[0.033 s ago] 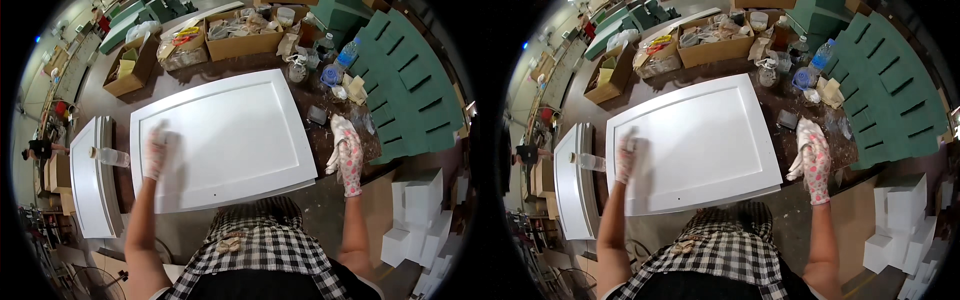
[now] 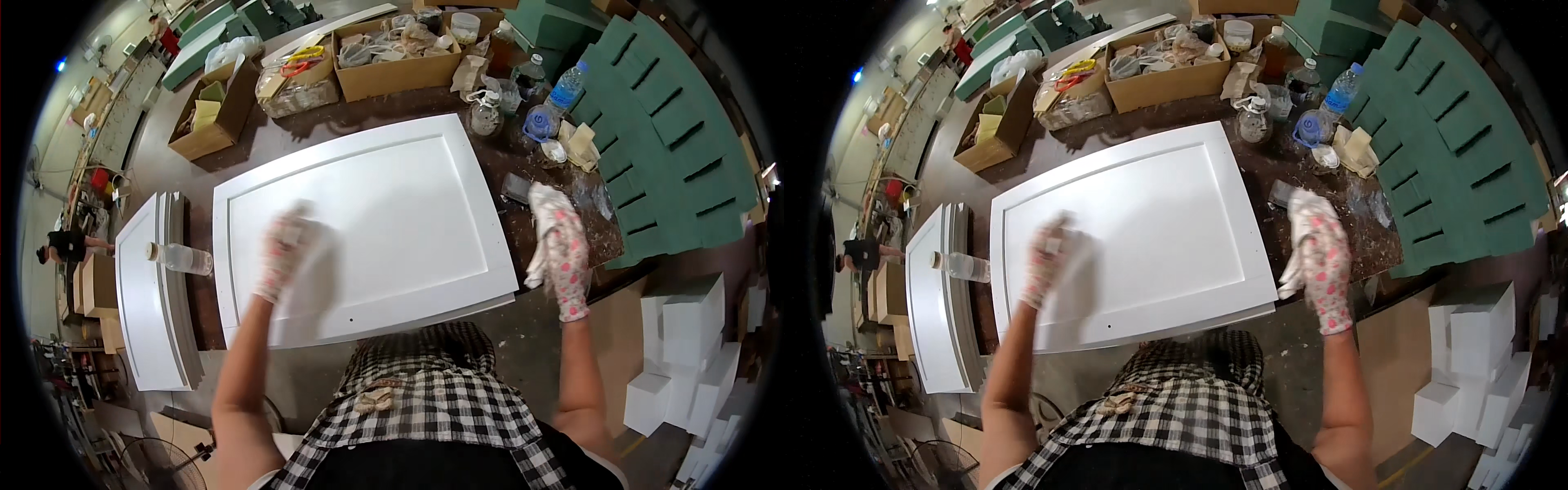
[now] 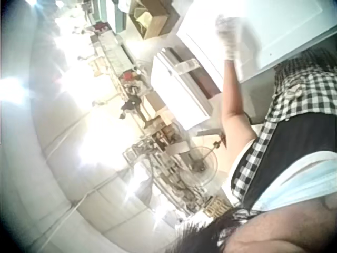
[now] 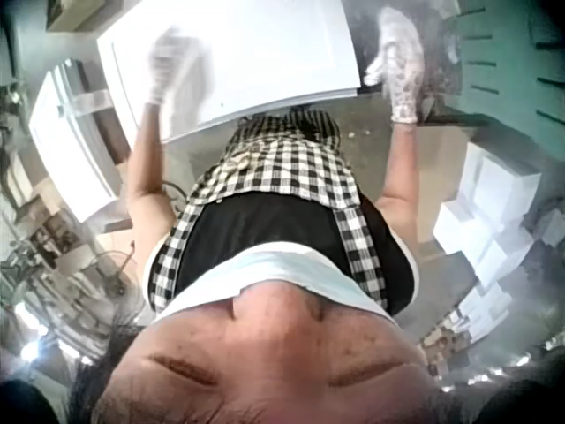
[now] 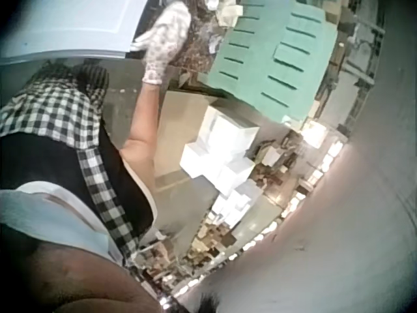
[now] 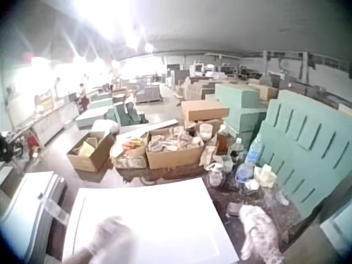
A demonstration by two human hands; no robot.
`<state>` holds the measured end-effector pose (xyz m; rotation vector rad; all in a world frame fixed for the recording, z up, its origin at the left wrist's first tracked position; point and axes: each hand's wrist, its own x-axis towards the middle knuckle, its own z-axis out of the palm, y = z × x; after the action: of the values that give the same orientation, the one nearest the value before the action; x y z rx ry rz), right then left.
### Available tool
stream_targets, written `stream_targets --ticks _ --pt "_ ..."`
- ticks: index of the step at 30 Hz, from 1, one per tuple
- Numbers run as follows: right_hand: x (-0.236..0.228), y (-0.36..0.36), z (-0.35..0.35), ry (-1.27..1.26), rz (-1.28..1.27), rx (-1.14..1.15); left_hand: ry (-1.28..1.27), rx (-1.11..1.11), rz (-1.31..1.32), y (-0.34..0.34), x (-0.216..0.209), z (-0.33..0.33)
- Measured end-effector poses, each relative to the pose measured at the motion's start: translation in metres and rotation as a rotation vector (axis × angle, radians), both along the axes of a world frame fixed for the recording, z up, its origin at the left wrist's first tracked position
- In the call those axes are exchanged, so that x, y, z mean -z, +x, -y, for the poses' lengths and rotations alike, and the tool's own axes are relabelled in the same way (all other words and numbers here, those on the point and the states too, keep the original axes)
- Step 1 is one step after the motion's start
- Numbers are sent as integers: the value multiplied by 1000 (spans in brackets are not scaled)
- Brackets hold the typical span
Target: The person cleans a white cabinet panel with a cloth, wiping the flat surfaces and along the raised decorative edges. They lift the panel, wipe the underside and sides, and then place it onto a stack of panels.
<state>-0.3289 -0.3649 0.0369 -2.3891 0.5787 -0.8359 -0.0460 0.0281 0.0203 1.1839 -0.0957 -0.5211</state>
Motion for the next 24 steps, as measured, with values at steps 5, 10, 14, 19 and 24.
stream_targets --ticks 5,10,14,19,24 --pt "-5 44 -57 -238 -233 -380 492 967 1483 -110 -29 117" --pt "-1 64 -69 -279 -387 -404 431 987 1574 -130 -14 117" --pt "11 141 -42 -339 -347 -304 337 1030 1484 -119 -19 125" --pt "20 251 -12 -492 -259 -249 142 1005 1331 -116 -17 128" --pt "24 304 -55 -436 -352 -357 39 953 1333 -118 -10 132"
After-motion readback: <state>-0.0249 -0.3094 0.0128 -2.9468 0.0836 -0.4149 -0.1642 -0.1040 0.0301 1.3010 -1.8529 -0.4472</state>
